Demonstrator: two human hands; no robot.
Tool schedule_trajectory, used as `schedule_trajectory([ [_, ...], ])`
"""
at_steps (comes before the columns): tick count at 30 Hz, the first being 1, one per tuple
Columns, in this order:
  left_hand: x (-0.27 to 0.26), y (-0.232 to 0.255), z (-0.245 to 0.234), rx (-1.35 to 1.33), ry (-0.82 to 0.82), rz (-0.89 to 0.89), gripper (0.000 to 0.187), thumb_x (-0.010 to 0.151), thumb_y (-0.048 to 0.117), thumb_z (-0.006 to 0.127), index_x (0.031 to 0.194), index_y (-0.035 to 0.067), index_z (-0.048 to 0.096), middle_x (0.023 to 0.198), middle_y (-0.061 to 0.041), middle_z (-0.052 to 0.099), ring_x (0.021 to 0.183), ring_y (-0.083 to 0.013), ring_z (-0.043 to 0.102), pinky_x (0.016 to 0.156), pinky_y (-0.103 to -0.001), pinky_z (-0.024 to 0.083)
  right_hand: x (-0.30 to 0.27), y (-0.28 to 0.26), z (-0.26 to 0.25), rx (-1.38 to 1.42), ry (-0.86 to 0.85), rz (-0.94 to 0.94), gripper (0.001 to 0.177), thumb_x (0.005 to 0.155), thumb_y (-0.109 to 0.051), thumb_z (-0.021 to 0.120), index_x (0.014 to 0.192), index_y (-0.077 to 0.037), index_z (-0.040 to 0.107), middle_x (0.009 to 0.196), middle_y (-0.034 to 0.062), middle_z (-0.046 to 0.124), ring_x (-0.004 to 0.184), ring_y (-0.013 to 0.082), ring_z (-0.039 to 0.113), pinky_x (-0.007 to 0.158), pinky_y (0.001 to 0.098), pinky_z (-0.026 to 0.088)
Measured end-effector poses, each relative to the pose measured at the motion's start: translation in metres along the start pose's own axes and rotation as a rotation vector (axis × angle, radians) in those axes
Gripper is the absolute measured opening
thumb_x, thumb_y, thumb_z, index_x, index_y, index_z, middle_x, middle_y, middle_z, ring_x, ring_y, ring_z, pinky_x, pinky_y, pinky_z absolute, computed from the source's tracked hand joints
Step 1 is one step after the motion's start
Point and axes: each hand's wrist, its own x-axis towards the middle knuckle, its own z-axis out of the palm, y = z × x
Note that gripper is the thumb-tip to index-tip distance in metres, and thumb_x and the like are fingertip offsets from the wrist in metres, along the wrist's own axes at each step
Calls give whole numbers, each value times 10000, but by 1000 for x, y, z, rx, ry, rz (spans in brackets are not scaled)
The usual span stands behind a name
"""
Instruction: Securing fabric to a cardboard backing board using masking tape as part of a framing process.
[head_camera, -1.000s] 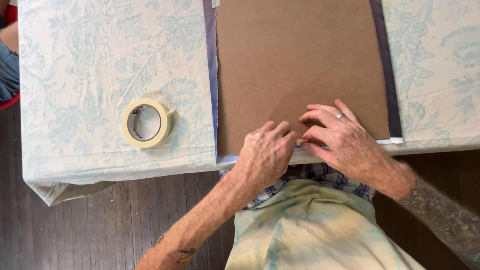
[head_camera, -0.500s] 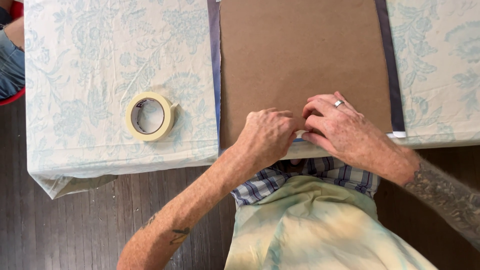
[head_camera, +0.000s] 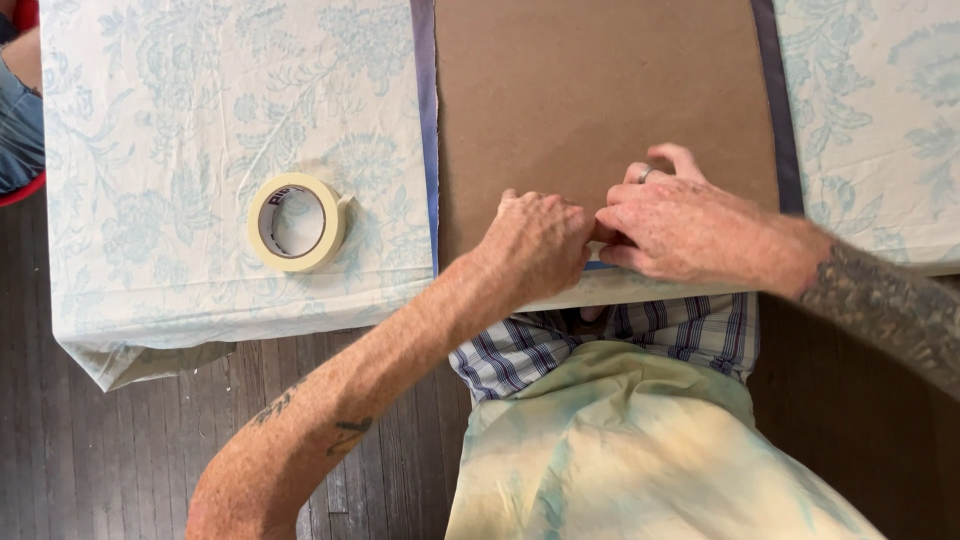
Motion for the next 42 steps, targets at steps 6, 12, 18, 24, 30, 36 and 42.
schedule_trajectory([
  [6,16,-11,-3,-109,-133,-26,208,929,264,640,909,139,806,751,-52,761,808,-263,784,849,-510,594,4,6,-17,254,-97,34,282,920,-536,675,847,-270,736,836,-49,696,1141,145,595,1289,608,147],
  [12,11,-2,-26,-134,-194,-26,202,957,238,628,971,121,792,784,-82,767,811,-264,796,839,-518,625,11,8,-10,239,-74,80,288,851,-597,724,759,-330,781,749,-87,698,1044,110,626,1280,578,167],
  [18,20,-7,-14,-171,-226,-45,186,937,224,629,932,108,775,714,-87,748,694,-242,790,716,-471,661,6,2,-24,243,-124,98,272,866,-551,720,808,-300,806,761,-52,714,1065,136,628,1289,550,159],
  [24,33,-8,-4,-211,-201,-115,196,917,214,623,856,60,728,628,-113,714,571,-249,755,527,-421,648,17,7,-16,211,-176,115,292,842,-602,719,812,-328,814,715,-81,714,1045,117,640,1262,547,144],
  [30,38,2,-17,-189,-188,-163,151,916,192,619,868,84,714,606,-104,703,544,-228,745,497,-403,631,20,10,-11,262,-165,135,244,847,-554,749,868,-327,836,758,-75,765,1079,147,651,1254,557,115],
  [36,51,1,-10,-170,-246,-190,125,871,184,605,855,106,702,581,-60,691,522,-213,732,485,-388,639,19,8,-13,255,-164,148,242,850,-555,758,882,-331,845,785,-90,787,1083,140,659,1244,548,121],
  [42,53,2,-10,-186,-270,-235,128,850,223,674,922,150,751,664,-18,738,619,-191,763,534,-348,646,17,3,-21,256,-181,152,236,859,-504,753,915,-297,853,812,-54,807,1112,166,678,1243,556,122],
])
